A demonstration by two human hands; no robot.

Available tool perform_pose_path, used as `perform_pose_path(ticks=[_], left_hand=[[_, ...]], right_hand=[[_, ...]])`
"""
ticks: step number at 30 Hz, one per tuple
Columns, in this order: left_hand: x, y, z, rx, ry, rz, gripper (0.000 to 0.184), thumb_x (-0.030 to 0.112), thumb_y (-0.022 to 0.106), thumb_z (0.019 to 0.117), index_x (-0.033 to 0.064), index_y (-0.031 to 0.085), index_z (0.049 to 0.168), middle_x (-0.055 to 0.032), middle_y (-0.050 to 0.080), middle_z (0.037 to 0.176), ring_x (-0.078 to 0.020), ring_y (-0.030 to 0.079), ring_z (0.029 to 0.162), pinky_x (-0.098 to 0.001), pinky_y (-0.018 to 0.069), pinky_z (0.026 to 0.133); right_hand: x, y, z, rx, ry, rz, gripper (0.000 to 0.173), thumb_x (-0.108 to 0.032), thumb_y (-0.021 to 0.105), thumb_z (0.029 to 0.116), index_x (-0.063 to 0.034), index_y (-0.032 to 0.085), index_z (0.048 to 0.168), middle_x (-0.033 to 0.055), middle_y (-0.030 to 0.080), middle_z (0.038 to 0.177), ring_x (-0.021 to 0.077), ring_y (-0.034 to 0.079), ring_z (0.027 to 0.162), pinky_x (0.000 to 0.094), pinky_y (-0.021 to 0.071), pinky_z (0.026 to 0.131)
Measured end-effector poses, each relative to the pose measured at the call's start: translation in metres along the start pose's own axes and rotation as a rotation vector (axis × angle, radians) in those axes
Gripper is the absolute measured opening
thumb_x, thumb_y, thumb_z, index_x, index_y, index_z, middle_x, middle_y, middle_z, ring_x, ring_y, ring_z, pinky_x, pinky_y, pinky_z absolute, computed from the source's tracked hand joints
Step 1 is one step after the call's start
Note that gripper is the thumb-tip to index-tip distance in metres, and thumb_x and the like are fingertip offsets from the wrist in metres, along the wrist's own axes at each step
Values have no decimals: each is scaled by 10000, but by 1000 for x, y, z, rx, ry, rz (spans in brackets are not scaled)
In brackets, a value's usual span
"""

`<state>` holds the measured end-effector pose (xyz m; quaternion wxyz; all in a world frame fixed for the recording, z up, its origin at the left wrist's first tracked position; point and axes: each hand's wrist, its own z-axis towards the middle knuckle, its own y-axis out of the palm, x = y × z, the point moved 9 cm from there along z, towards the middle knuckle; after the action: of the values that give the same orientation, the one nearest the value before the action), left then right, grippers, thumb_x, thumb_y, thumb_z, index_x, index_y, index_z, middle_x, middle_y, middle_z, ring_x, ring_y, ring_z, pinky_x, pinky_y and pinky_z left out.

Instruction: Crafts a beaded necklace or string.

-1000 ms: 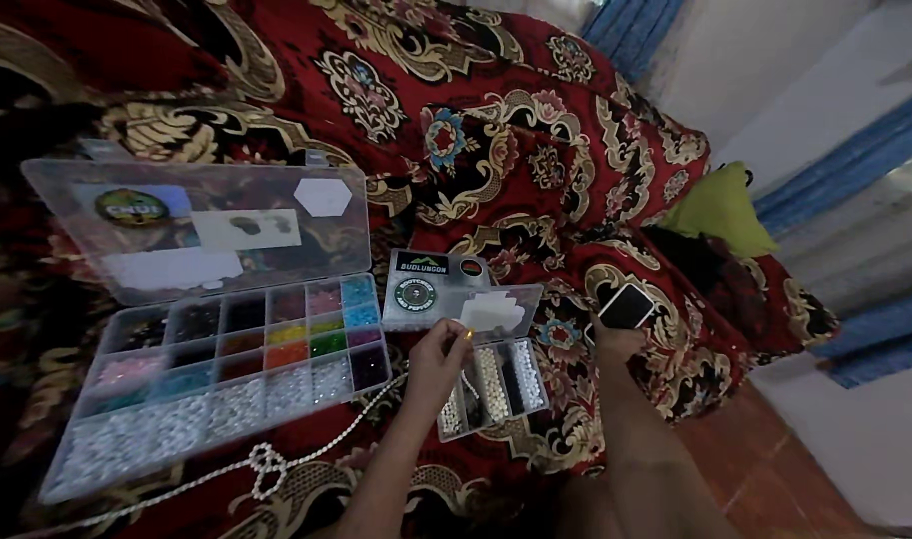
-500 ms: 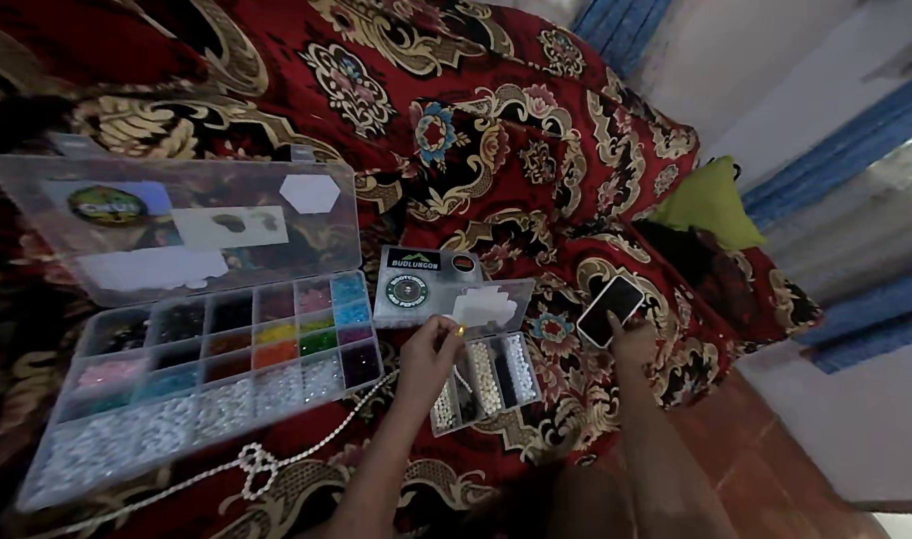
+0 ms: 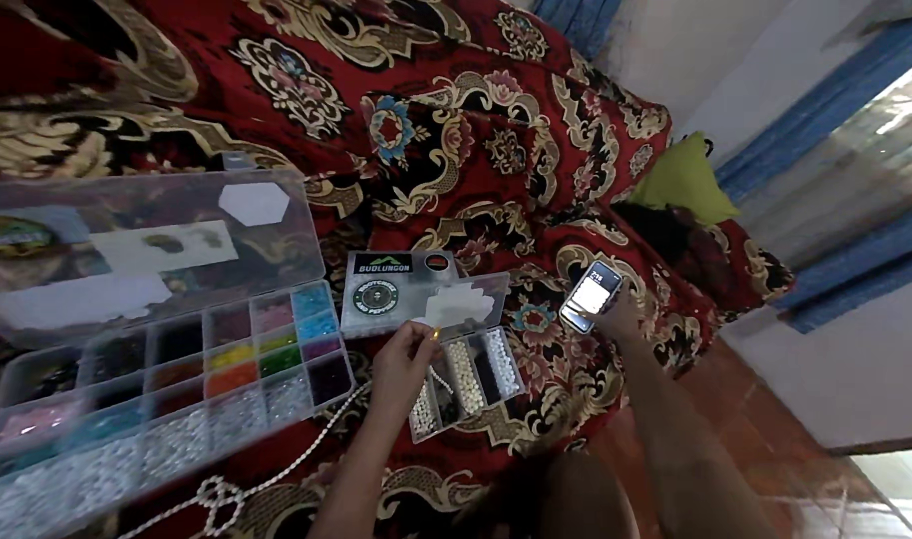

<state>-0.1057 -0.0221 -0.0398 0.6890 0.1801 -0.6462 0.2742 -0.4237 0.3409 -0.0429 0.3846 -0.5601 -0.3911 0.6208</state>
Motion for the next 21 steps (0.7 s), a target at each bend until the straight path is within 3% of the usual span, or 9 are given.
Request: perform_pose_path(ticks=[21], left_hand=[[-5,6,-1,7,42,46,207,155,566,982,-34,623,1044,-32,672,822,-48,671,686,-225,582,658]], right_hand=[[3,7,-9,7,-37,54,1509,-443,987,550,-33,28,1640,366,307,1562,521,387,1406,571,401,1125]])
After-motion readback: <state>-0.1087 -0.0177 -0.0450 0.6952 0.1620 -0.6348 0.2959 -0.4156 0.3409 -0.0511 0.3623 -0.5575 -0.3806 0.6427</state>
